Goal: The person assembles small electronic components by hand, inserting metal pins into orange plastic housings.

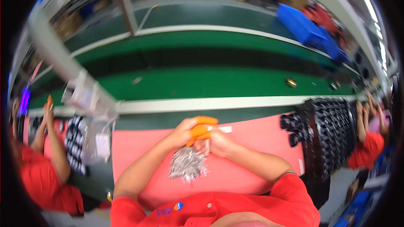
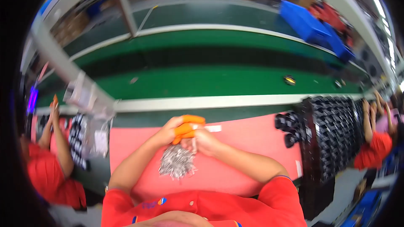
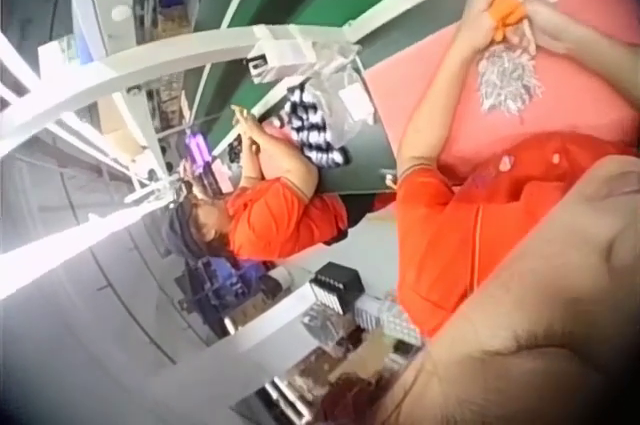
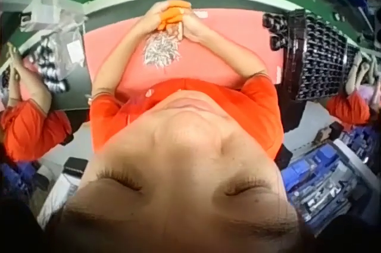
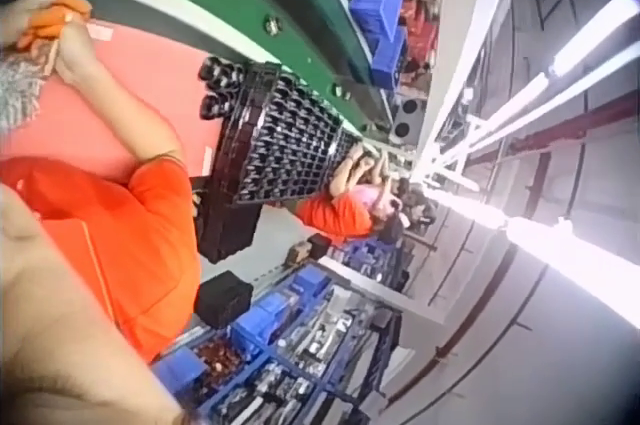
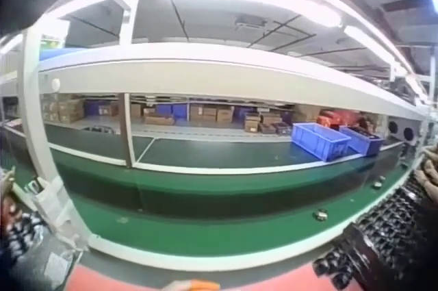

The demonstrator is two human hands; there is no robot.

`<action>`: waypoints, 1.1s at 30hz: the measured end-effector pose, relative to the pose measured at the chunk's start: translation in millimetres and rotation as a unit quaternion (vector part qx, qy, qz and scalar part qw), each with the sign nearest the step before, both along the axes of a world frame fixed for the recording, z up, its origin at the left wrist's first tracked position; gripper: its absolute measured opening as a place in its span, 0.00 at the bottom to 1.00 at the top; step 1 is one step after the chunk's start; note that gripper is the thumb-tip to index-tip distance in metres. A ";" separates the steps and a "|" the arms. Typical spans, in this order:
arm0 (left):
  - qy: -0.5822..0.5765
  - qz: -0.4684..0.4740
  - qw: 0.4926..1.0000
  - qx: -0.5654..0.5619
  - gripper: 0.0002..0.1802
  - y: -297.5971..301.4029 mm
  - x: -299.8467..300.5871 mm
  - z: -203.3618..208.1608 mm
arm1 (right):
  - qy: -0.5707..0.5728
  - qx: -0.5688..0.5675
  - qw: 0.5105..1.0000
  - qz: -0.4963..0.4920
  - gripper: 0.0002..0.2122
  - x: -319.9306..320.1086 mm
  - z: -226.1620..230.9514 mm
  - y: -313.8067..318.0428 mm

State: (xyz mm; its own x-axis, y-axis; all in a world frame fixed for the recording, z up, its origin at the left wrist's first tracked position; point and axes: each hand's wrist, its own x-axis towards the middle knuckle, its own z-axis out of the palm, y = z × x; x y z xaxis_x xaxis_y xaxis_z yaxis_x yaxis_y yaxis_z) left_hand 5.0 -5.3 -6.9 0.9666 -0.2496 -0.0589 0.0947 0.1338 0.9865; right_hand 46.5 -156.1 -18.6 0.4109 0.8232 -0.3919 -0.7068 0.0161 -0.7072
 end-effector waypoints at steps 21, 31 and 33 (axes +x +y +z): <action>-0.046 -0.005 0.998 0.045 0.19 -2.0 2.9 -2.4 | -0.040 0.017 0.998 -0.055 0.10 -3.5 9.1 -3.5; -0.069 0.002 0.996 0.056 0.18 -1.1 3.4 -1.0 | -0.033 -0.008 0.996 -0.077 0.09 -7.0 17.9 -0.1; -0.022 -0.005 0.999 0.040 0.18 4.1 -4.3 18.6 | -0.048 -0.002 0.998 -0.043 0.10 -1.0 12.0 -1.4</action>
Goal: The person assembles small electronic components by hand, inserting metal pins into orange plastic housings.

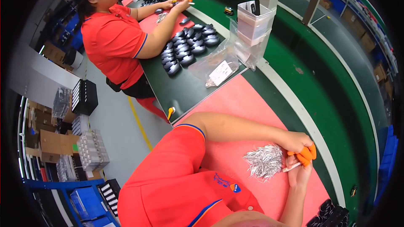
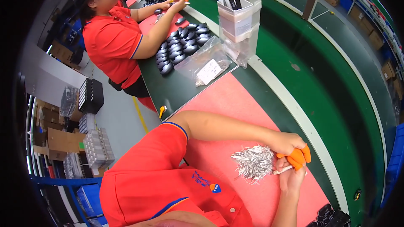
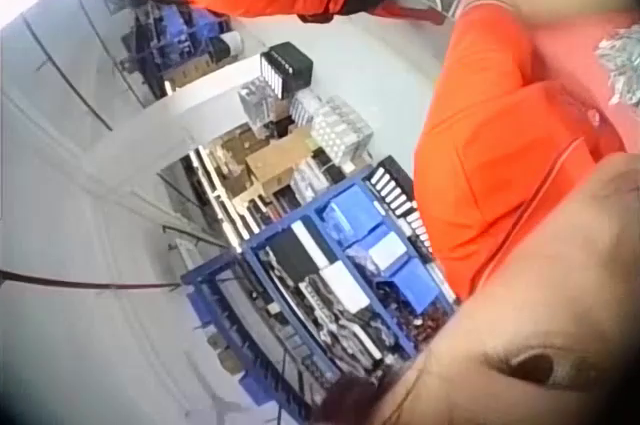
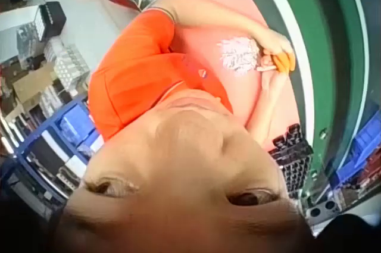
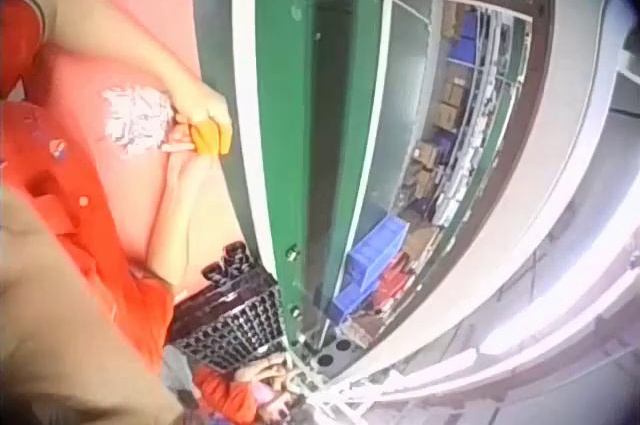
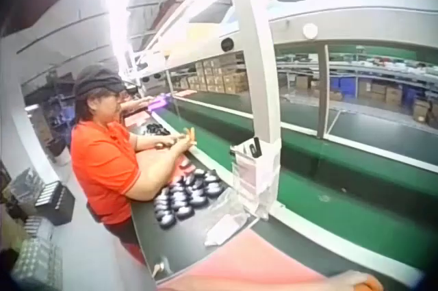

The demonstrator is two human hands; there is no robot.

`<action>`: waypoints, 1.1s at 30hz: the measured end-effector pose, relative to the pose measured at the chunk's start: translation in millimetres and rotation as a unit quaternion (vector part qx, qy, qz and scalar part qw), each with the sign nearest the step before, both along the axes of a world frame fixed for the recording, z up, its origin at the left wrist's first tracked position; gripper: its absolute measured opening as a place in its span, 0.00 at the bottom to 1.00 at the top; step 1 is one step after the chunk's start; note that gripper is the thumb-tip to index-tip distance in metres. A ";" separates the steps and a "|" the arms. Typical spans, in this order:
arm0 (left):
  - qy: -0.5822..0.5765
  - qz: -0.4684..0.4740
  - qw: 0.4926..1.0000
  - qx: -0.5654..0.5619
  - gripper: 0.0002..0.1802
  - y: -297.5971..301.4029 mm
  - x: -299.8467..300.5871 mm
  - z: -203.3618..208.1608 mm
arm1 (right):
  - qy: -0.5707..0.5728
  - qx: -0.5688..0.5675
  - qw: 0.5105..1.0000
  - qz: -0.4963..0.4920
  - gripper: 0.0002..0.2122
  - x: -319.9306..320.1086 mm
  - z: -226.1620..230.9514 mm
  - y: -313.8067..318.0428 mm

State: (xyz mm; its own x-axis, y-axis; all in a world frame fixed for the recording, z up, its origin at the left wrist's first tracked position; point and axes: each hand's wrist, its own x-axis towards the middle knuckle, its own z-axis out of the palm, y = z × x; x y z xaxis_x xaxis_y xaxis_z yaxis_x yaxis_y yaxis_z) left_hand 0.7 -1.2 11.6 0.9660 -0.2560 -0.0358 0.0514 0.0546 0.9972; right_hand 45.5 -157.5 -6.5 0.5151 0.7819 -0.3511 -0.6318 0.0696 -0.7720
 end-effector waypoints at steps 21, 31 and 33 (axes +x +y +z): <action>-0.055 0.017 0.998 0.011 0.19 -3.4 2.5 -14.2 | 0.014 0.014 1.000 -0.015 0.12 -5.2 0.7 -1.0; -0.016 0.006 1.000 -0.002 0.19 -4.4 4.7 -20.3 | 0.004 0.026 1.000 -0.002 0.08 -4.8 1.3 -1.4; -0.008 0.006 1.000 0.011 0.19 -3.5 3.1 -17.4 | 0.022 0.027 0.999 -0.023 0.07 -5.2 -3.6 -1.4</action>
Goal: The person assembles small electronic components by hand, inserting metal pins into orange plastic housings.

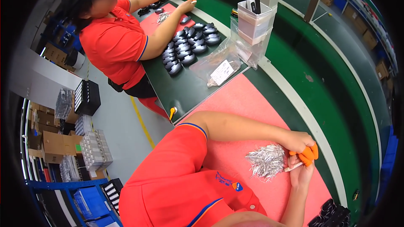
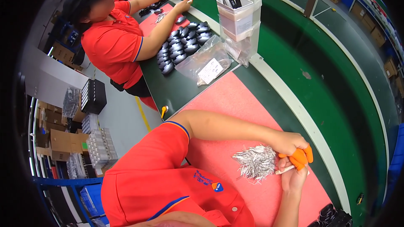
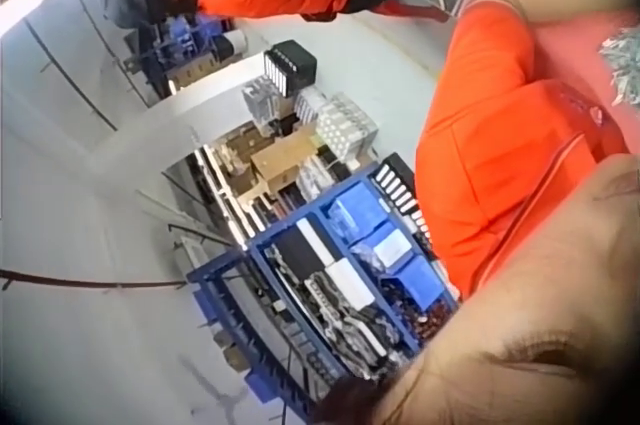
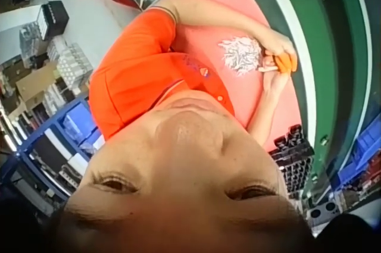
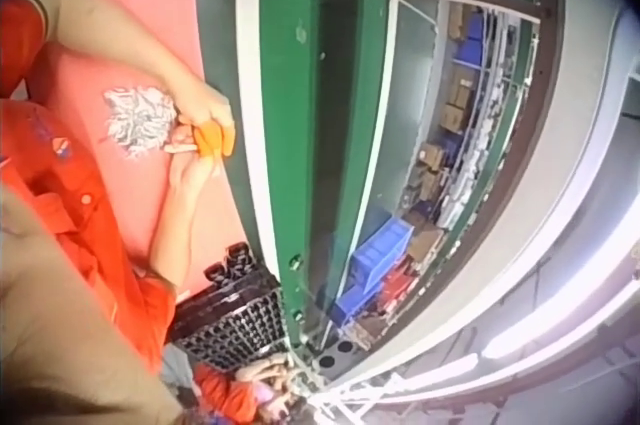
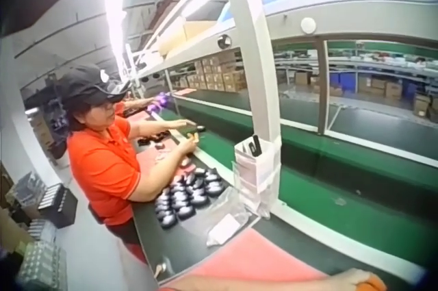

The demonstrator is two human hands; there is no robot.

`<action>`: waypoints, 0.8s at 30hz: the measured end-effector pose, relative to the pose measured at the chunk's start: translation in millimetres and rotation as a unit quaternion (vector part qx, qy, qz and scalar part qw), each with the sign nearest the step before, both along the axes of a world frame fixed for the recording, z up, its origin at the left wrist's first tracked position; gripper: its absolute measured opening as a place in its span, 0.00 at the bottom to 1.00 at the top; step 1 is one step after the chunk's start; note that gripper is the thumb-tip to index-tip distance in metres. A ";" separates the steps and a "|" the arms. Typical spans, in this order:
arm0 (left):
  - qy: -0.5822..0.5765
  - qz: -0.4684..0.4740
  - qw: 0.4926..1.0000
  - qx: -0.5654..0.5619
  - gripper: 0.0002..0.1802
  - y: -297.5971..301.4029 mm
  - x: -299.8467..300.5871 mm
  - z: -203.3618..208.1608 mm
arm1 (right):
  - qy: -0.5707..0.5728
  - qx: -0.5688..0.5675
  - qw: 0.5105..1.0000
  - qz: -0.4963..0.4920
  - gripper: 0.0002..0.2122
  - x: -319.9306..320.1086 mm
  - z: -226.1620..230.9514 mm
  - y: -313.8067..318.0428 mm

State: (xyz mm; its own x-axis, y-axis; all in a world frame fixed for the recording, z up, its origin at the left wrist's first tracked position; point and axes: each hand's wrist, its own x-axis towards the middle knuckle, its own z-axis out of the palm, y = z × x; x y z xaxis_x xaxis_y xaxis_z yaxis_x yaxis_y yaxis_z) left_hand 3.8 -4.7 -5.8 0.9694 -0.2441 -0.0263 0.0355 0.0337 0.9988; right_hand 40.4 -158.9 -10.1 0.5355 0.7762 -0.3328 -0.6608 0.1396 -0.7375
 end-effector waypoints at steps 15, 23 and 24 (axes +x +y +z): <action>-0.056 0.004 0.998 0.022 0.18 -0.2 7.6 -11.9 | -0.002 0.003 1.000 0.008 0.08 2.4 0.0 -0.1; 0.005 0.005 1.000 -0.020 0.18 -0.5 -1.6 0.9 | 0.016 -0.012 1.000 -0.013 0.08 -1.9 3.8 1.1; -0.025 -0.001 1.000 -0.006 0.18 -0.7 2.1 -2.6 | 0.017 -0.015 1.000 -0.017 0.08 -0.5 4.3 0.7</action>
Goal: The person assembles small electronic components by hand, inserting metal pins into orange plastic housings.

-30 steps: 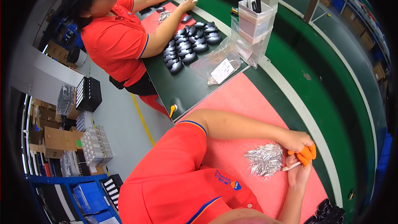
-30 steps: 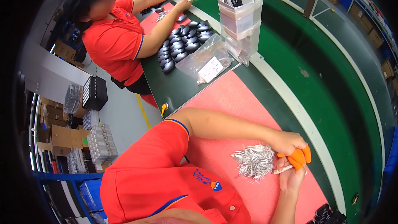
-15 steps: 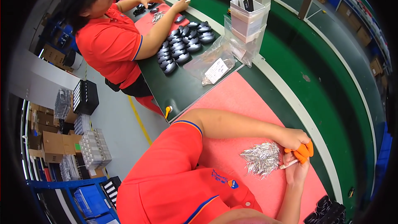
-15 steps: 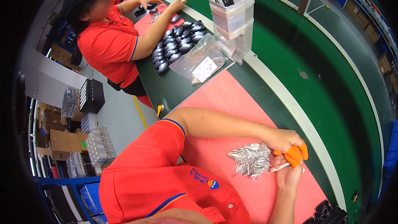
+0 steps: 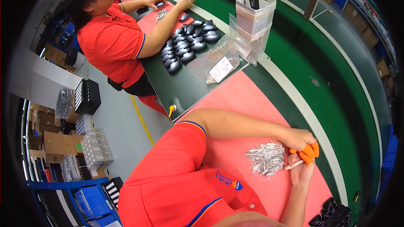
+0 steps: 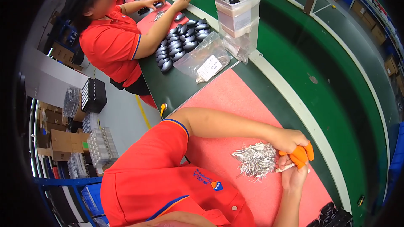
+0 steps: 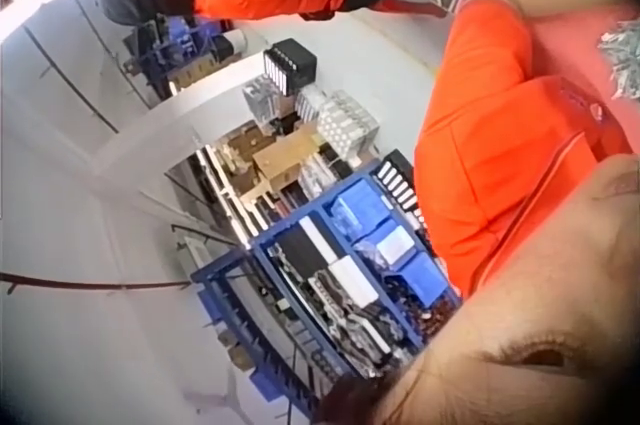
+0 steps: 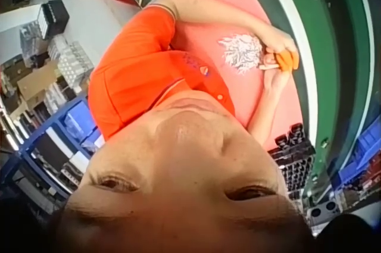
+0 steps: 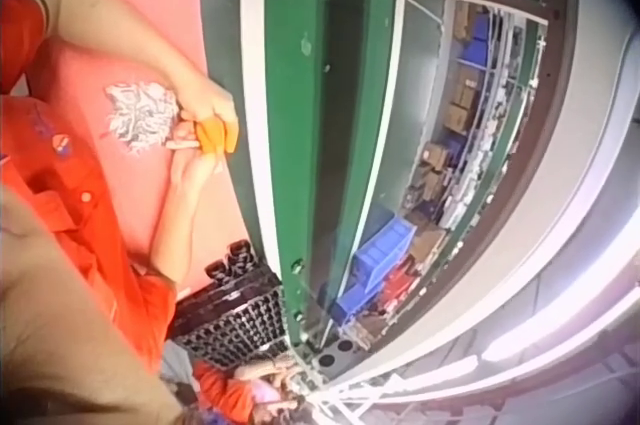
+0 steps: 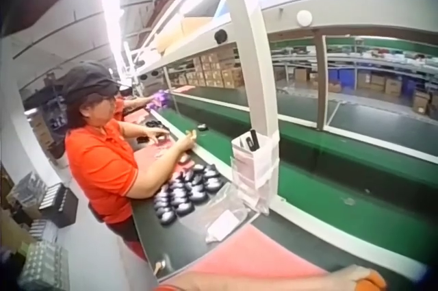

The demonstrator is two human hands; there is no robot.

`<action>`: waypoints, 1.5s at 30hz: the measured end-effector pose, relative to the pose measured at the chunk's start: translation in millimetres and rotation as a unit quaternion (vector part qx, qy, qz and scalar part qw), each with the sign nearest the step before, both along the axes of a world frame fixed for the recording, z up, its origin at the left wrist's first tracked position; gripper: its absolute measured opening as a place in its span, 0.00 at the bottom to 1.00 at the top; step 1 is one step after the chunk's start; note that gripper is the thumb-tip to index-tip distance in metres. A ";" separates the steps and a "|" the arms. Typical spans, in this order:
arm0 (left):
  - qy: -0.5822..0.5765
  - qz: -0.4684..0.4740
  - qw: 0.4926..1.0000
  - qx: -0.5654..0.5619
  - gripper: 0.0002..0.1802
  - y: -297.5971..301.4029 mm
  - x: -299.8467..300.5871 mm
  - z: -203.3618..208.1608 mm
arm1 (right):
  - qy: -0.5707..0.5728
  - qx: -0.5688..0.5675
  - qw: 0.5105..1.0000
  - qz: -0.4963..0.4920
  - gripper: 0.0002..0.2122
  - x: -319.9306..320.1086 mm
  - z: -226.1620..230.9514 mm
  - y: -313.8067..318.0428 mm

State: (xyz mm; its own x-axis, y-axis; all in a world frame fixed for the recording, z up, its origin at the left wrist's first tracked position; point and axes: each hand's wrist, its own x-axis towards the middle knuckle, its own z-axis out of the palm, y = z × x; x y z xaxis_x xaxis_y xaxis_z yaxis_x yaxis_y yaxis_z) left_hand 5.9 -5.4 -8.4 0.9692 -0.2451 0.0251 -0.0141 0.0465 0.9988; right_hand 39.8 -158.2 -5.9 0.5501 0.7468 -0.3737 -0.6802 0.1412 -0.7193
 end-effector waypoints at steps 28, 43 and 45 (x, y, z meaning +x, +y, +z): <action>0.019 -0.006 1.000 0.009 0.19 1.2 3.3 -1.1 | -0.024 -0.003 1.000 0.019 0.10 1.5 2.5 2.3; 0.006 0.002 1.000 0.025 0.19 0.7 4.8 -2.8 | -0.031 -0.005 0.998 0.047 0.13 5.4 -5.4 -2.1; 0.014 -0.005 1.000 0.018 0.19 0.8 3.7 -3.0 | -0.034 -0.009 0.998 0.050 0.13 3.8 -5.7 -2.1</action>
State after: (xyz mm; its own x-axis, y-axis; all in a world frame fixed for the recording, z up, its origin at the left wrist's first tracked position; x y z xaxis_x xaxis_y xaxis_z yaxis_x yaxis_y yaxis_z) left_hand 9.5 -4.6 -11.4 0.9667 -0.2558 -0.0108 0.0142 0.0113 0.9998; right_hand 43.6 -160.4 -11.6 0.4986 0.7921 -0.3522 -0.6396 0.0619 -0.7662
